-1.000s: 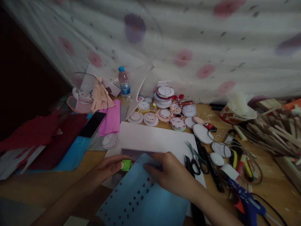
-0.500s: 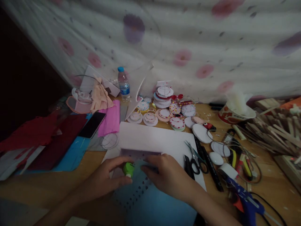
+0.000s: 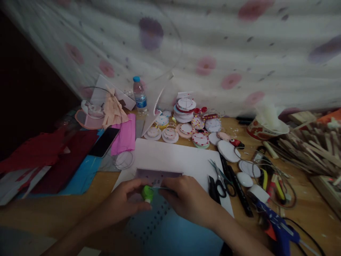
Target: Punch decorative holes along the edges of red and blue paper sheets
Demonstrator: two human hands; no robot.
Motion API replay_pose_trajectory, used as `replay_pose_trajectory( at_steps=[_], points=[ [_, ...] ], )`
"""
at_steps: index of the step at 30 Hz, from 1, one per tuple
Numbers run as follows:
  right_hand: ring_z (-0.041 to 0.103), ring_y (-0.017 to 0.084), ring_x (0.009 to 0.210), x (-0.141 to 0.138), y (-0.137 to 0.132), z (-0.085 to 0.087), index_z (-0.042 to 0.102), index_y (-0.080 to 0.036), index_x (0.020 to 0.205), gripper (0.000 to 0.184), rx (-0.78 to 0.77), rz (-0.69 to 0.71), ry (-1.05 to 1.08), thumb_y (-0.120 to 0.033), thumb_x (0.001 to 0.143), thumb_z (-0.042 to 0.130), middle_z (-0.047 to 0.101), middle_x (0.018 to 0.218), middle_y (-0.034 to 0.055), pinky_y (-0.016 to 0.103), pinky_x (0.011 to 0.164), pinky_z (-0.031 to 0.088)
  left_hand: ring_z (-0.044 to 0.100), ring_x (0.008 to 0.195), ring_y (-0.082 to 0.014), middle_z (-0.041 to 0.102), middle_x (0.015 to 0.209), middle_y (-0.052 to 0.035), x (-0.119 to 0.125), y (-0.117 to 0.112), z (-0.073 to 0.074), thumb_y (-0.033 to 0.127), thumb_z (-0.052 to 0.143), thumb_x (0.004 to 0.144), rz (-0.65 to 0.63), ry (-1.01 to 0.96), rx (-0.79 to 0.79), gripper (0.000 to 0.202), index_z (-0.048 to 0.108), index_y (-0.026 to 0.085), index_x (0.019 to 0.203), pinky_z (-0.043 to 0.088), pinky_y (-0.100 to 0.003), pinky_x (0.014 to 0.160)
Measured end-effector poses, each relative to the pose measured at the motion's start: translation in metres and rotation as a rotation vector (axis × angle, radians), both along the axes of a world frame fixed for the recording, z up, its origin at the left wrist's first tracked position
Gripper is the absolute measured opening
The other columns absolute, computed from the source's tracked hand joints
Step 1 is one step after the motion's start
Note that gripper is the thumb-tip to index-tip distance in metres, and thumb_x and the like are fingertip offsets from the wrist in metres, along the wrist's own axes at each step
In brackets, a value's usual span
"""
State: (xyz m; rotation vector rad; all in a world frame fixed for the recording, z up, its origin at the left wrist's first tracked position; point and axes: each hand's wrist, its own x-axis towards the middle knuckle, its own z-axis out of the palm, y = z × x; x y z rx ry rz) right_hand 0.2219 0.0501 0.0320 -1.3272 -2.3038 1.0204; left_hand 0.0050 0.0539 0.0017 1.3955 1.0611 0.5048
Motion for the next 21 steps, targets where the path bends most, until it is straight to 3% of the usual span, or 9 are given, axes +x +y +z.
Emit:
replay_pose_trajectory(
  at_steps=[11,21],
  points=[
    [0.049,0.010,0.052,0.003,0.002,-0.005,0.060,-0.019,0.074,0.019,-0.013,-0.003,0.021,-0.022,0.091,0.051,0.057,0.058,-0.0035,0.021,0.052,0.032,0.060,0.089,-0.0192,0.069,0.090,0.0009,0.003,0.000,0.016,0.021,0.070,0.072,-0.054,0.143,0.125,0.026,0.066,0.023,0.098,0.045,-0.027,0.080],
    [0.054,0.012,0.056,0.000,0.000,-0.005,0.067,-0.018,0.082,0.017,-0.061,-0.016,0.030,-0.021,0.090,0.052,0.062,0.063,-0.0020,0.021,0.055,0.037,0.060,0.088,-0.0221,0.068,0.092,-0.0022,0.002,-0.008,0.003,0.026,0.067,0.078,-0.028,0.211,0.316,0.023,0.062,0.021,0.099,0.045,-0.030,0.078]
  ],
)
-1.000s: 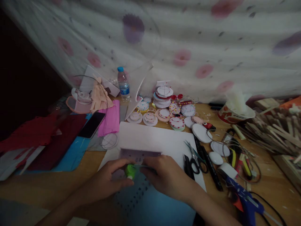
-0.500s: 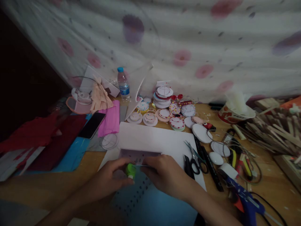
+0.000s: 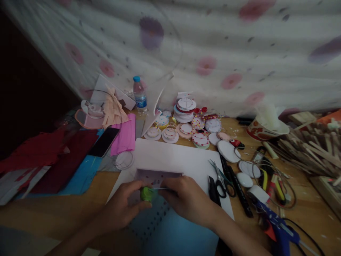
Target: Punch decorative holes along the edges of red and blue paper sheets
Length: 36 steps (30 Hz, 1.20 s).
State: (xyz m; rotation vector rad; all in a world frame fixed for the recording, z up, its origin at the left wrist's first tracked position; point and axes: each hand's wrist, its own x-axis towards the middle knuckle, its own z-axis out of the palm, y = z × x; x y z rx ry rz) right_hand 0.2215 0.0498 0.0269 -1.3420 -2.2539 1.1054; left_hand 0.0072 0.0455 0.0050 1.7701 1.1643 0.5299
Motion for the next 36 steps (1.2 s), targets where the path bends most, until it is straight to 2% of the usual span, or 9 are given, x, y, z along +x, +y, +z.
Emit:
replay_pose_trajectory(
  at_steps=[3,5,9,12,17,25,29,34,36],
  points=[
    [0.057,0.013,0.059,0.002,0.001,0.001,0.067,-0.018,0.081,0.016,0.008,-0.018,-0.012,-0.022,0.088,0.054,0.065,0.065,-0.0008,0.022,0.056,0.039,0.060,0.089,-0.0219,0.068,0.093,-0.0027,0.001,-0.001,-0.001,0.025,0.067,0.077,0.004,0.007,0.005,0.024,0.062,0.019,0.100,0.045,-0.029,0.077],
    [0.062,0.016,0.068,0.003,0.002,0.004,0.068,-0.019,0.087,0.009,0.003,-0.043,-0.005,-0.023,0.082,0.062,0.070,0.077,0.0008,0.023,0.062,0.043,0.061,0.086,-0.0215,0.068,0.090,-0.0023,0.002,-0.001,-0.001,0.026,0.066,0.078,-0.007,0.016,0.014,0.021,0.063,0.019,0.097,0.045,-0.028,0.074],
    [0.065,0.025,0.095,0.001,0.007,0.013,0.065,-0.026,0.110,0.049,-0.003,-0.011,-0.012,-0.038,0.065,0.079,0.072,0.106,0.0034,0.030,0.079,0.047,0.060,0.087,-0.0214,0.068,0.091,-0.0027,0.005,-0.001,-0.001,0.021,0.064,0.078,-0.050,0.024,0.053,0.019,0.062,0.019,0.096,0.044,-0.029,0.074],
    [0.067,0.028,0.094,-0.005,0.012,0.015,0.067,-0.027,0.110,0.054,-0.037,0.061,-0.072,-0.037,0.059,0.083,0.073,0.103,0.0039,0.033,0.080,0.048,0.060,0.085,-0.0214,0.067,0.090,-0.0037,0.008,-0.001,-0.001,0.013,0.060,0.075,-0.098,0.038,0.089,0.017,0.061,0.018,0.090,0.044,-0.030,0.074],
    [0.069,0.025,0.086,-0.012,0.014,0.014,0.069,-0.022,0.103,0.045,-0.083,0.113,-0.064,-0.025,0.060,0.081,0.074,0.096,0.0044,0.029,0.077,0.050,0.059,0.082,-0.0215,0.066,0.087,-0.0051,0.010,-0.001,0.000,0.014,0.057,0.075,-0.125,0.072,0.102,0.015,0.061,0.017,0.089,0.044,-0.031,0.072],
    [0.068,0.021,0.081,-0.012,0.004,0.010,0.070,-0.017,0.092,0.029,-0.117,0.035,0.063,-0.011,0.064,0.074,0.075,0.092,0.0031,0.027,0.077,0.050,0.061,0.087,-0.0215,0.066,0.091,-0.0052,0.010,-0.001,-0.003,0.011,0.057,0.075,-0.109,0.027,0.142,0.021,0.061,0.017,0.095,0.045,-0.030,0.077],
    [0.068,0.022,0.084,-0.012,0.005,0.005,0.071,-0.019,0.096,0.031,-0.103,0.014,0.114,-0.014,0.066,0.074,0.075,0.092,0.0032,0.027,0.078,0.050,0.061,0.086,-0.0203,0.068,0.088,-0.0031,0.011,0.002,-0.002,0.011,0.059,0.075,-0.098,-0.017,0.093,0.018,0.064,0.018,0.091,0.045,-0.028,0.076],
    [0.062,0.025,0.103,-0.001,0.009,0.009,0.062,-0.024,0.120,0.056,-0.092,0.010,0.105,-0.019,0.065,0.076,0.069,0.113,0.0046,0.030,0.086,0.047,0.062,0.089,-0.0199,0.070,0.093,-0.0014,0.008,0.009,0.002,0.015,0.068,0.072,-0.058,-0.051,-0.075,0.027,0.066,0.019,0.099,0.046,-0.027,0.079],
    [0.064,0.023,0.095,0.007,0.009,0.010,0.066,-0.024,0.110,0.040,-0.119,-0.020,0.046,-0.019,0.071,0.070,0.071,0.105,0.0031,0.029,0.081,0.048,0.062,0.089,-0.0205,0.070,0.093,-0.0007,0.003,0.011,0.003,0.020,0.070,0.073,-0.068,-0.021,-0.091,0.028,0.066,0.021,0.101,0.046,-0.028,0.080]
  ],
)
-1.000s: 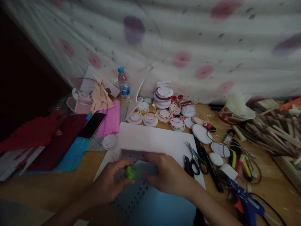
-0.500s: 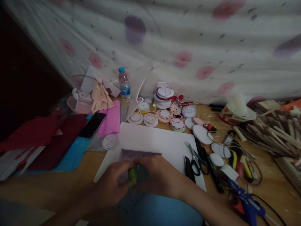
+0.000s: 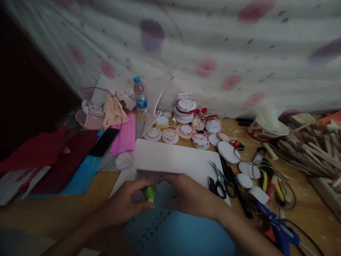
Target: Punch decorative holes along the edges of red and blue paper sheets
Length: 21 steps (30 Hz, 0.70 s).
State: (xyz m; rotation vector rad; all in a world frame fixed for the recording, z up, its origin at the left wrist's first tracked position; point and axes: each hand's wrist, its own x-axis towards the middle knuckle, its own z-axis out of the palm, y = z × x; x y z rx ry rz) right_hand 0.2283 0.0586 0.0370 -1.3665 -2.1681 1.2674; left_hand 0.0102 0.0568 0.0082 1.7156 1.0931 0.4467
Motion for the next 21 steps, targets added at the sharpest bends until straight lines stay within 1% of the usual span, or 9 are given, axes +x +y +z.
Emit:
replay_pose_trajectory(
  at_steps=[2,4,7,9,11,13,16,18,21],
  points=[
    [0.065,0.019,0.078,0.008,-0.001,-0.002,0.071,-0.022,0.089,0.013,-0.026,-0.018,-0.051,-0.020,0.078,0.064,0.073,0.086,0.0004,0.026,0.071,0.048,0.061,0.092,-0.0215,0.070,0.096,-0.0007,-0.006,0.002,0.000,0.024,0.069,0.075,-0.034,0.057,0.045,0.029,0.065,0.024,0.105,0.046,-0.030,0.082],
    [0.063,0.017,0.066,0.014,-0.003,-0.005,0.069,-0.021,0.076,0.010,-0.040,-0.003,-0.056,-0.021,0.081,0.061,0.070,0.073,-0.0021,0.024,0.065,0.046,0.059,0.098,-0.0236,0.068,0.103,-0.0030,-0.011,0.004,-0.002,0.023,0.065,0.080,-0.099,0.155,0.157,0.032,0.062,0.025,0.112,0.044,-0.035,0.086],
    [0.063,0.016,0.066,0.020,-0.007,-0.010,0.069,-0.022,0.079,0.011,-0.058,0.002,-0.041,-0.018,0.081,0.059,0.069,0.070,-0.0038,0.023,0.064,0.045,0.055,0.101,-0.0270,0.065,0.105,-0.0075,-0.013,0.006,-0.004,0.010,0.055,0.082,-0.248,0.312,0.333,0.037,0.059,0.023,0.117,0.040,-0.042,0.090],
    [0.064,0.016,0.072,0.020,-0.009,-0.012,0.069,-0.022,0.084,0.012,-0.055,-0.017,-0.034,-0.019,0.082,0.059,0.071,0.076,-0.0032,0.023,0.066,0.045,0.055,0.101,-0.0281,0.065,0.105,-0.0087,-0.013,0.007,-0.003,0.009,0.055,0.082,-0.276,0.328,0.340,0.038,0.058,0.022,0.117,0.040,-0.043,0.089],
    [0.065,0.018,0.077,0.020,-0.011,-0.011,0.069,-0.022,0.089,0.012,-0.035,-0.061,-0.041,-0.023,0.084,0.058,0.072,0.083,-0.0011,0.023,0.069,0.045,0.055,0.105,-0.0272,0.064,0.112,-0.0080,-0.011,0.007,0.001,0.019,0.059,0.084,-0.187,0.232,0.228,0.036,0.057,0.023,0.120,0.040,-0.041,0.091],
    [0.064,0.018,0.078,0.018,-0.012,-0.010,0.068,-0.020,0.089,0.014,-0.020,-0.100,-0.057,-0.028,0.086,0.057,0.072,0.084,0.0011,0.024,0.069,0.045,0.056,0.106,-0.0245,0.064,0.116,-0.0058,-0.011,0.008,0.007,0.030,0.058,0.087,-0.061,0.054,0.035,0.033,0.056,0.025,0.119,0.042,-0.036,0.090],
    [0.063,0.018,0.071,0.015,-0.012,-0.006,0.067,-0.019,0.082,0.020,0.008,-0.124,-0.069,-0.034,0.087,0.055,0.070,0.076,0.0012,0.025,0.065,0.045,0.062,0.097,-0.0206,0.068,0.106,-0.0041,-0.012,0.009,0.011,0.036,0.053,0.090,0.037,-0.201,-0.255,0.027,0.058,0.022,0.112,0.045,-0.031,0.083],
    [0.060,0.016,0.066,0.013,-0.011,-0.003,0.065,-0.019,0.078,0.022,0.040,-0.127,-0.058,-0.035,0.088,0.055,0.068,0.071,0.0000,0.024,0.061,0.043,0.063,0.092,-0.0197,0.069,0.098,-0.0044,-0.013,0.010,0.011,0.038,0.053,0.090,0.057,-0.291,-0.356,0.027,0.060,0.020,0.109,0.046,-0.030,0.080],
    [0.057,0.014,0.062,0.009,-0.009,0.000,0.064,-0.019,0.076,0.021,0.058,-0.130,-0.034,-0.034,0.088,0.054,0.066,0.067,-0.0015,0.022,0.057,0.041,0.062,0.091,-0.0190,0.069,0.095,-0.0035,-0.013,0.009,0.007,0.039,0.057,0.088,0.083,-0.321,-0.389,0.026,0.062,0.020,0.105,0.045,-0.029,0.079]
  ],
)
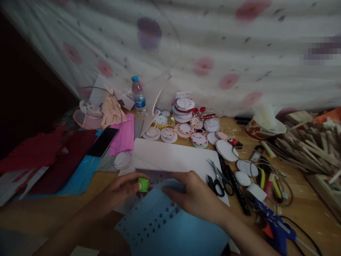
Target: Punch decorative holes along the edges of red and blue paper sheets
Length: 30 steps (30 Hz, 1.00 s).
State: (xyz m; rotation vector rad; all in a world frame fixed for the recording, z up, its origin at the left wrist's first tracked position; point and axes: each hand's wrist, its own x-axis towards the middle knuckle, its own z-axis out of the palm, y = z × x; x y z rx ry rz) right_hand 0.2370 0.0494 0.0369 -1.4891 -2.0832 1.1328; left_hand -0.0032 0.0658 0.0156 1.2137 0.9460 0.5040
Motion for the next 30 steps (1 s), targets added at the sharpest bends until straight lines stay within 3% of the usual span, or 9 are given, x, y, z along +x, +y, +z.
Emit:
replay_pose_trajectory(
  at_steps=[6,10,17,20,24,30],
  points=[
    [0.056,0.012,0.057,-0.008,0.001,0.003,0.065,-0.019,0.076,0.018,-0.014,-0.021,0.037,-0.030,0.087,0.055,0.065,0.063,-0.0033,0.021,0.054,0.040,0.060,0.092,-0.0191,0.065,0.098,-0.0019,-0.001,-0.005,-0.004,0.040,0.061,0.084,-0.002,0.041,-0.014,0.028,0.062,0.022,0.106,0.045,-0.028,0.077],
    [0.057,0.012,0.058,-0.009,0.000,0.004,0.066,-0.020,0.074,0.016,0.023,-0.018,0.053,-0.026,0.085,0.057,0.065,0.062,-0.0040,0.020,0.055,0.042,0.058,0.099,-0.0200,0.064,0.107,-0.0019,-0.002,-0.007,0.001,0.036,0.062,0.083,-0.065,0.166,0.138,0.028,0.061,0.023,0.108,0.044,-0.030,0.086],
    [0.060,0.015,0.059,-0.009,-0.004,-0.001,0.068,-0.021,0.076,0.015,0.122,-0.052,0.004,-0.028,0.083,0.058,0.066,0.063,-0.0025,0.022,0.054,0.045,0.057,0.098,-0.0204,0.066,0.106,-0.0005,-0.001,-0.008,0.012,0.029,0.066,0.081,-0.196,0.350,0.359,0.030,0.062,0.025,0.110,0.042,-0.029,0.084],
    [0.059,0.014,0.055,-0.010,-0.005,-0.002,0.069,-0.021,0.075,0.015,0.148,-0.032,-0.005,-0.026,0.083,0.058,0.065,0.060,-0.0027,0.022,0.052,0.044,0.059,0.096,-0.0207,0.068,0.102,-0.0002,0.001,-0.009,0.013,0.029,0.069,0.078,-0.232,0.378,0.409,0.032,0.063,0.026,0.109,0.043,-0.029,0.082],
    [0.062,0.015,0.063,-0.013,-0.004,-0.001,0.070,-0.022,0.081,0.009,0.175,0.028,0.029,-0.022,0.082,0.061,0.069,0.068,-0.0023,0.022,0.061,0.046,0.061,0.088,-0.0197,0.068,0.092,0.0007,0.004,-0.010,0.014,0.029,0.071,0.076,-0.239,0.385,0.449,0.029,0.064,0.024,0.104,0.043,-0.027,0.076],
    [0.065,0.014,0.068,-0.016,-0.002,0.001,0.072,-0.024,0.087,0.015,0.123,0.069,0.076,-0.016,0.082,0.059,0.072,0.074,-0.0026,0.021,0.064,0.048,0.060,0.079,-0.0184,0.066,0.083,0.0014,0.006,-0.010,0.012,0.028,0.070,0.075,-0.234,0.408,0.472,0.024,0.066,0.023,0.098,0.044,-0.026,0.070]
  ],
)
